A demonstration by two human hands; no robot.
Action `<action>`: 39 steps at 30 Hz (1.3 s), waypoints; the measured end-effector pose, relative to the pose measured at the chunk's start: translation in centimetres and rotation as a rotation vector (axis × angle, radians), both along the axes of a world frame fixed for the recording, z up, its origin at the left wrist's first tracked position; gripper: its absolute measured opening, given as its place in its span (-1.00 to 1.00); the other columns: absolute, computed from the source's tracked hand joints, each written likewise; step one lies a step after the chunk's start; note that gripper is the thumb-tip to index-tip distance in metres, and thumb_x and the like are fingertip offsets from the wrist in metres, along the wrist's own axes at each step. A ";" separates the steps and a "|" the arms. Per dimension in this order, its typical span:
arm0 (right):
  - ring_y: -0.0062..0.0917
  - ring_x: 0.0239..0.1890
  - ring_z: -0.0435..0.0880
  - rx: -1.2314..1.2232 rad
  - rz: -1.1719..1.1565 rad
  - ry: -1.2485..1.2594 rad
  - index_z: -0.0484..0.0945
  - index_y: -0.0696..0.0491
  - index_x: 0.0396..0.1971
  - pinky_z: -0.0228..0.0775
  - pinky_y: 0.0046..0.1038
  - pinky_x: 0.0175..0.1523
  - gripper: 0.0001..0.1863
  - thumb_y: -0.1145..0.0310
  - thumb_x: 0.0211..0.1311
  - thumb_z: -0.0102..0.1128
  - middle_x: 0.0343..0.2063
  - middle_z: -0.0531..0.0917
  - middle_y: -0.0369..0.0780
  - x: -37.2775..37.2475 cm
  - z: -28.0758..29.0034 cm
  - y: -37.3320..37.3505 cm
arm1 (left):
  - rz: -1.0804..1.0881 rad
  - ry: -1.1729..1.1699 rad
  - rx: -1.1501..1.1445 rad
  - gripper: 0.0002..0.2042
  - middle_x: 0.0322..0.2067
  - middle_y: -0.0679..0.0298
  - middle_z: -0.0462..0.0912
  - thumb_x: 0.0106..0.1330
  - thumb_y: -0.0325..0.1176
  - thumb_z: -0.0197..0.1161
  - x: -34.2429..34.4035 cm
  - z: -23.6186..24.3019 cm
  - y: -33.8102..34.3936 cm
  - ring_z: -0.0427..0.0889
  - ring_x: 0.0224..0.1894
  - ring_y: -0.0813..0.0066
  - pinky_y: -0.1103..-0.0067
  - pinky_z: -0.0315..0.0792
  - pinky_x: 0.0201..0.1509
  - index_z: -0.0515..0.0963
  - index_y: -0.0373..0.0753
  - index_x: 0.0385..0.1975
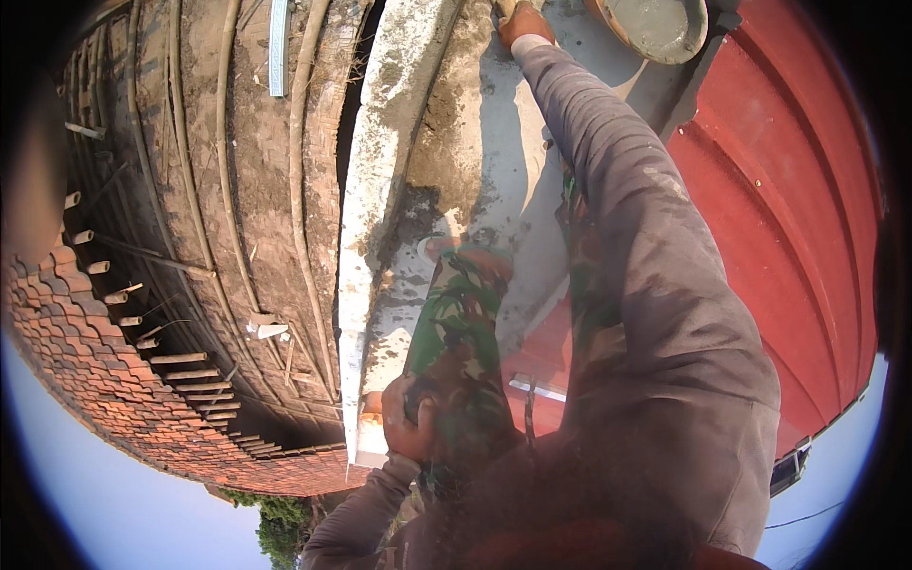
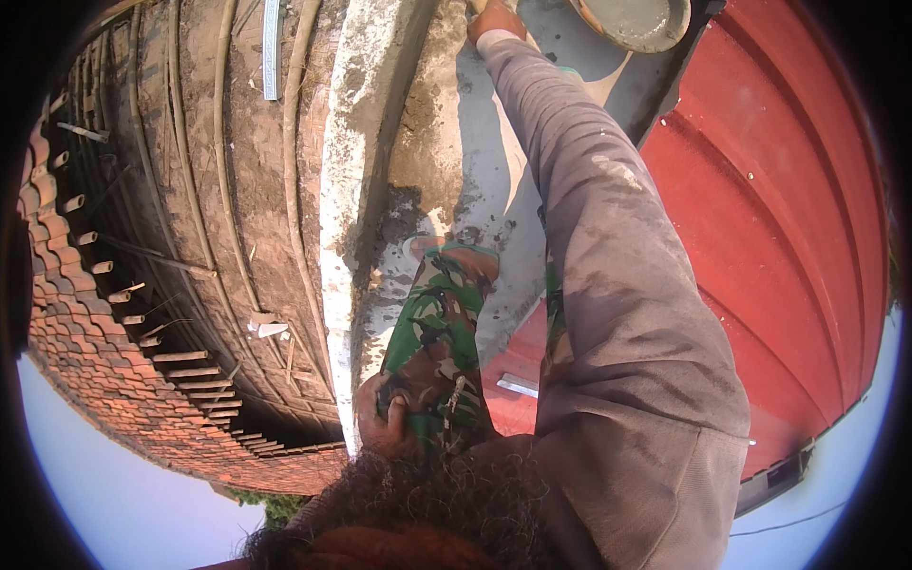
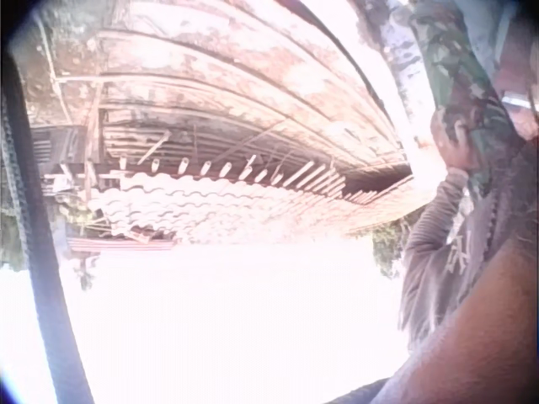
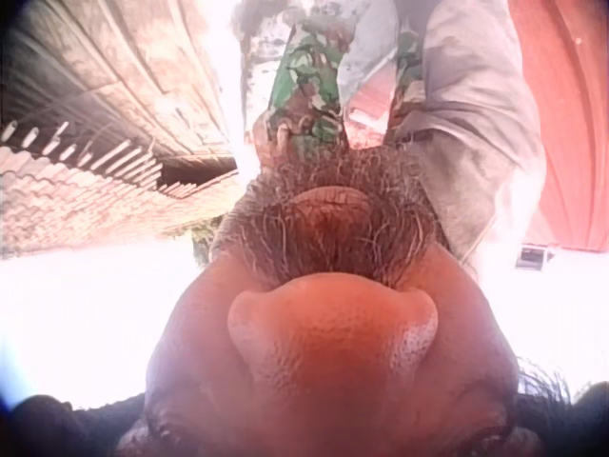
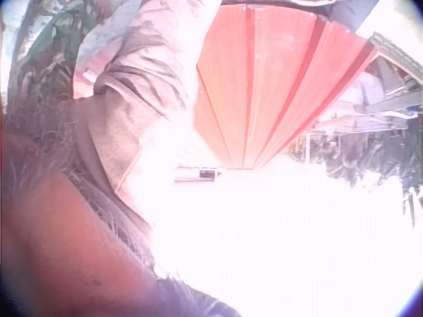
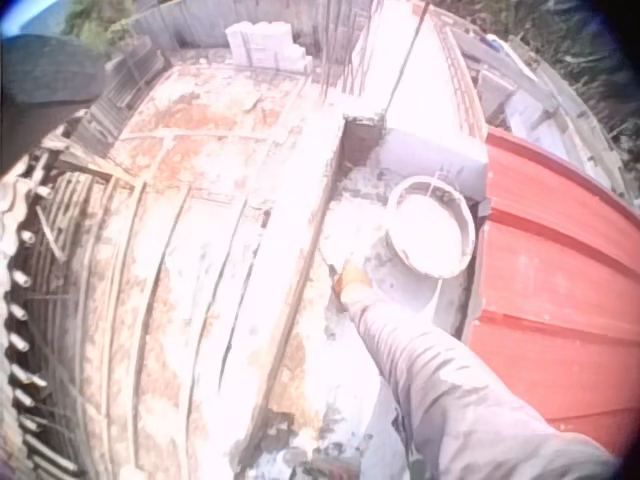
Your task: The person applies cement to the edge of a roof wall using a trowel and a wooden board, smoothing the mixture along the surface.
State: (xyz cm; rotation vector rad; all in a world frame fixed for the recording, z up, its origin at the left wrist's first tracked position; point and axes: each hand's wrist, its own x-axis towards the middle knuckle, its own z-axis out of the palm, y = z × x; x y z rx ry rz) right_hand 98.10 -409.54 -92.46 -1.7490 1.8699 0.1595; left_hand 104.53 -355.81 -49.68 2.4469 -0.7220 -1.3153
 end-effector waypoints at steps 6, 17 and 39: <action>0.00 0.04 0.65 0.079 0.135 -0.034 0.53 0.12 -0.06 0.50 -0.12 0.13 -0.61 0.26 0.14 0.25 -0.06 0.67 0.09 0.9 -0.5 8.1 | -0.002 0.021 0.030 -0.58 0.05 -0.04 0.56 0.23 -0.32 0.29 0.0 0.4 0.5 0.50 0.15 -0.01 0.24 0.36 0.27 0.49 -0.38 0.06; -0.10 0.17 0.52 0.404 0.537 -0.025 0.43 0.08 0.04 0.41 -0.19 0.23 -0.52 0.39 0.08 0.32 0.08 0.55 -0.02 -2.7 4.0 34.5 | 0.089 -0.003 0.039 -0.61 0.00 -0.05 0.55 0.20 -0.39 0.26 -4.7 1.7 3.0 0.52 0.10 -0.02 0.25 0.38 0.22 0.50 -0.35 0.03; -0.11 0.23 0.47 0.474 0.898 -0.059 0.43 0.03 0.11 0.39 -0.22 0.28 -0.49 0.27 0.16 0.30 0.15 0.52 -0.06 -1.1 4.6 44.5 | 0.368 0.035 0.101 -0.60 0.04 -0.09 0.53 0.24 -0.35 0.25 -10.0 2.9 9.1 0.51 0.13 -0.06 0.24 0.39 0.23 0.48 -0.35 0.07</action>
